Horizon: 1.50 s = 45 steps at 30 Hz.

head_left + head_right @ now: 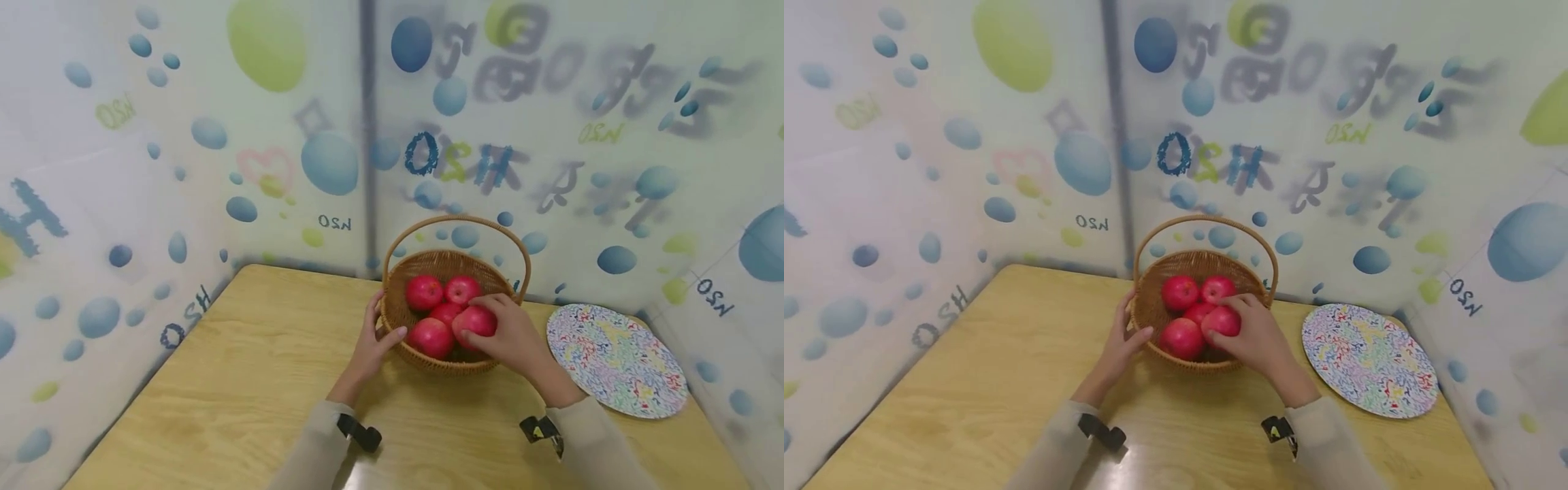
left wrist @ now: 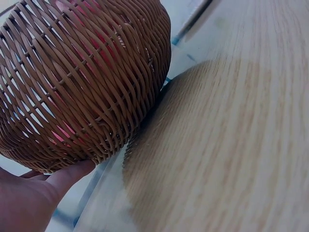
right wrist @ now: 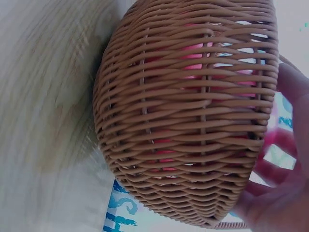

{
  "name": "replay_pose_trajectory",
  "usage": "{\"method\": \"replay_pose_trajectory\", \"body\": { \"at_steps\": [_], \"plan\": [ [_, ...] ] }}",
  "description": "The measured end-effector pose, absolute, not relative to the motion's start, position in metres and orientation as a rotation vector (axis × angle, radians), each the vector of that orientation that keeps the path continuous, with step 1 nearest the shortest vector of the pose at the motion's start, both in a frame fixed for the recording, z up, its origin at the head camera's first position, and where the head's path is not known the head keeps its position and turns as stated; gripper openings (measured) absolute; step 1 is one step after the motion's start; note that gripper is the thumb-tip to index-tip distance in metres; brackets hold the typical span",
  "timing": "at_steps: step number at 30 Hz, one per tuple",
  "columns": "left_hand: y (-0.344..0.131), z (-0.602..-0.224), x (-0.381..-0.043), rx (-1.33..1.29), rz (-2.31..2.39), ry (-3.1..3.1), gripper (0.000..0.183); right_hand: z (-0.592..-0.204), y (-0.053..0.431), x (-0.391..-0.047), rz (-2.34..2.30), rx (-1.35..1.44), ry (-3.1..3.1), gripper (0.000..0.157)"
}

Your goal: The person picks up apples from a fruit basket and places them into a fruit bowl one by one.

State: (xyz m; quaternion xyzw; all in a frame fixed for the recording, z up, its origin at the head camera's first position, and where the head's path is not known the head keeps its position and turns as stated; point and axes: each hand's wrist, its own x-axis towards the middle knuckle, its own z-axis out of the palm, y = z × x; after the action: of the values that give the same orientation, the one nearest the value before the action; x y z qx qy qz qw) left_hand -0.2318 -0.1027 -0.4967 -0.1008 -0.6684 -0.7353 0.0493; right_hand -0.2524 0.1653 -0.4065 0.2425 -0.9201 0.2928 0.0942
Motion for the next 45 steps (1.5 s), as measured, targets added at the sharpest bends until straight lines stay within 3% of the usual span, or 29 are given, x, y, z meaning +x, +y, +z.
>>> {"method": "replay_pose_trajectory", "body": {
  "at_steps": [13, 17, 26, 45],
  "plan": [
    [-0.100, -0.496, -0.227, -0.290, -2.238, -2.050, 0.080, -0.416, 0.194, -0.217, 1.403, 0.340, -2.216, 0.055],
    [-0.102, -0.495, -0.228, -0.270, -2.232, -2.054, 0.081, -0.421, 0.199, -0.215, 1.520, 0.397, -2.037, 0.059],
    [-0.106, -0.492, -0.232, -0.262, -2.214, -2.058, 0.079, -0.421, 0.201, -0.219, 1.391, 0.582, -1.991, 0.064],
    [-0.104, -0.496, -0.233, -0.284, -2.210, -2.064, 0.080, -0.423, 0.233, -0.223, 1.300, 0.379, -1.938, 0.061]
  ]
}}
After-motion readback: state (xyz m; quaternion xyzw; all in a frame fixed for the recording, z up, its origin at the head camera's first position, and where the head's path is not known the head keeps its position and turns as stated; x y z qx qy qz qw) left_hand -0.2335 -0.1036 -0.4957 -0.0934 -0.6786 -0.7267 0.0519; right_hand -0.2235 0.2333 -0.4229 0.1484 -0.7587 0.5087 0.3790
